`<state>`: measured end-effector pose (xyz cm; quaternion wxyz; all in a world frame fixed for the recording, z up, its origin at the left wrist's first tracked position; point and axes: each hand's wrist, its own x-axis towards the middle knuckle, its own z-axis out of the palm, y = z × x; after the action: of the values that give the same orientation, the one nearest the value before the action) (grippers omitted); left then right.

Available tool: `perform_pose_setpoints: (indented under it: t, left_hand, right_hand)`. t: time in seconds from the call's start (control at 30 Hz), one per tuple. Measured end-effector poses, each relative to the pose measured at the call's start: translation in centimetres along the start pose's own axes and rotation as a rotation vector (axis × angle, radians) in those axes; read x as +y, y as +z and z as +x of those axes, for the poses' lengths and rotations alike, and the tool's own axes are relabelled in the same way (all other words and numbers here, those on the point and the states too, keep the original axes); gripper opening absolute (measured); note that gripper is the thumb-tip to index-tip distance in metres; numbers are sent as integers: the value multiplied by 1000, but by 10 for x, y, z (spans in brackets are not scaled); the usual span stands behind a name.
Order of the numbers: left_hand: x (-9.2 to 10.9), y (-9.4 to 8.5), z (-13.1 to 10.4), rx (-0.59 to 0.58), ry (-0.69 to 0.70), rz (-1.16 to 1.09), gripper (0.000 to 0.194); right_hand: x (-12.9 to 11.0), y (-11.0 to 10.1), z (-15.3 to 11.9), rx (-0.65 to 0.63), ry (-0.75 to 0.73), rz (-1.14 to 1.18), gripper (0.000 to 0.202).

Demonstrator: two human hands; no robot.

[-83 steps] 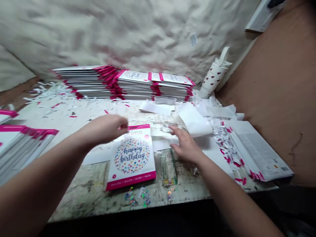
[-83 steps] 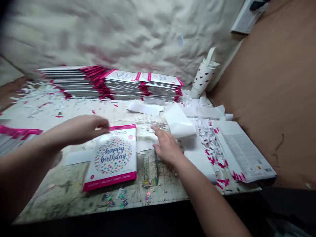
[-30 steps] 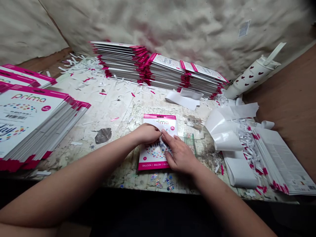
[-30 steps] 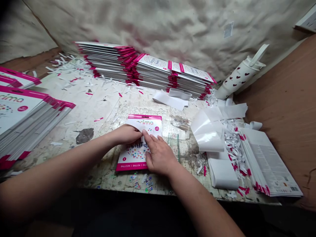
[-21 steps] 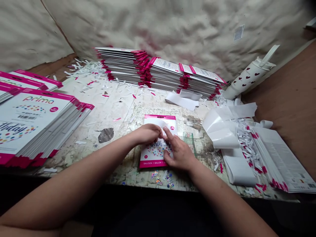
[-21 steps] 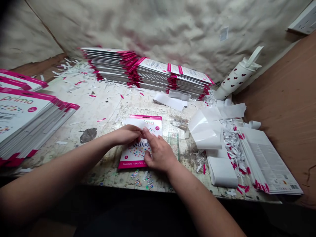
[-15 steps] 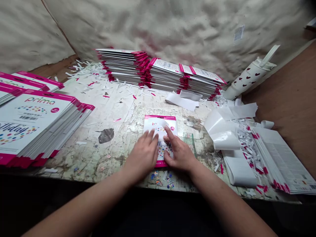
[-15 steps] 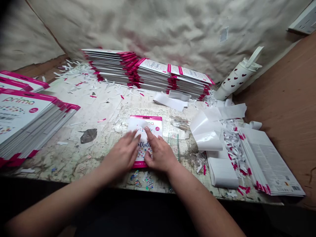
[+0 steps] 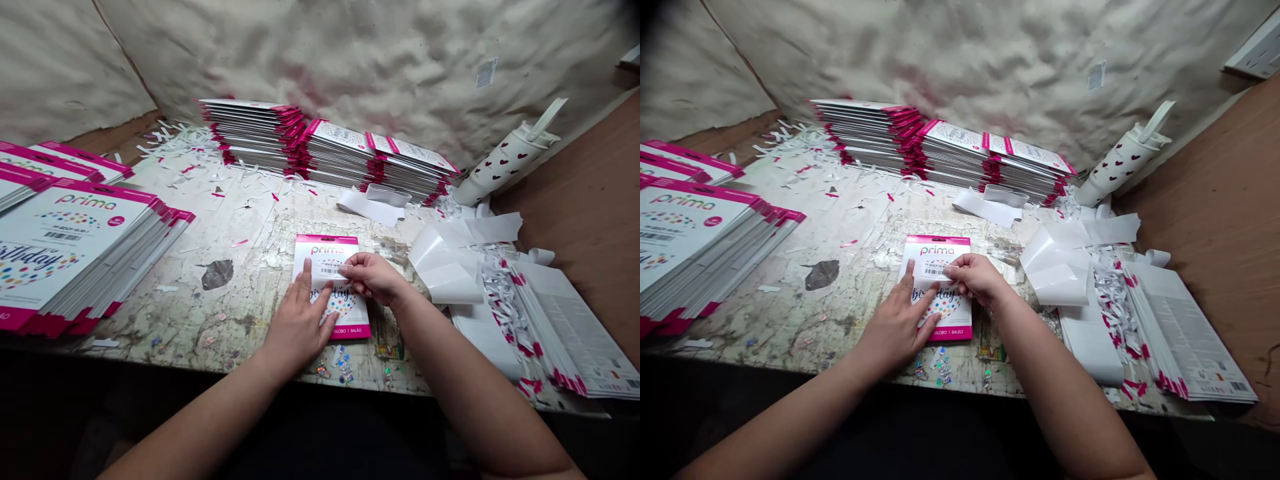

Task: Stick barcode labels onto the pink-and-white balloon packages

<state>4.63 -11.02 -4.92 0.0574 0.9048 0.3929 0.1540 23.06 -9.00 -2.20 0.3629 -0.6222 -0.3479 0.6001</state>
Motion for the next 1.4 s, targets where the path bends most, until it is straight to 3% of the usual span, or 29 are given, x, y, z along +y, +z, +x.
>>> perform_pose_setpoints:
  t: [0.13,0.3,0.47,0.57,0.63,0.7,0.77,0.9,1.0,1.1,1.17,1.23,1.33,1.4]
  left_hand:
    - [0,2,-1,-15,7,0,48]
    - [-4,1,1,-113,58,55,51]
    - [-4,-4,0,-169,104,57,50]
    - [-3,-7,-1,-195,95,47,48]
    - [-4,-9,0,-209,95,32,47]
    - [-10,-12,1,-235,87,-11,50]
    - [-18,-13,4,-226,-31,-39,56]
    - [-32,-12,12,-135,-354,-87,58]
    - [-37,-24,17,-73,-363,-473,51]
    - [-39,-57,20,-103,-271,-824,47]
    - [-33,-80,18,-41,-246,-663,49]
    - [-20,-96,13,100,-251,-278,59]
    - [1,-100,5,140,-135,154,74]
    - [0,-99,0,110,-76,276,66]
  right_hand:
    - [0,4,5,74,24,-122,17]
    - [-3,3,6,170,17,-340,12]
    - [-4,17,-19,491,-277,-1029,42]
    - [13,26,-32,324,-407,-1216,43]
    - [29,25,-36,286,-336,-1252,47]
    - [43,20,-37,397,-209,-1273,58]
    - [53,13,-37,501,-146,-1267,68]
    - [59,6,-40,461,-239,-1060,61]
    - [52,3,-45,391,-369,-582,53]
    - [34,3,-50,196,-366,12,44]
    - [18,10,-48,62,-279,229,41]
    - [1,26,-43,37,-242,327,37]
    - [-23,61,-36,54,-333,433,32]
    - [-35,81,-35,-28,-419,467,28]
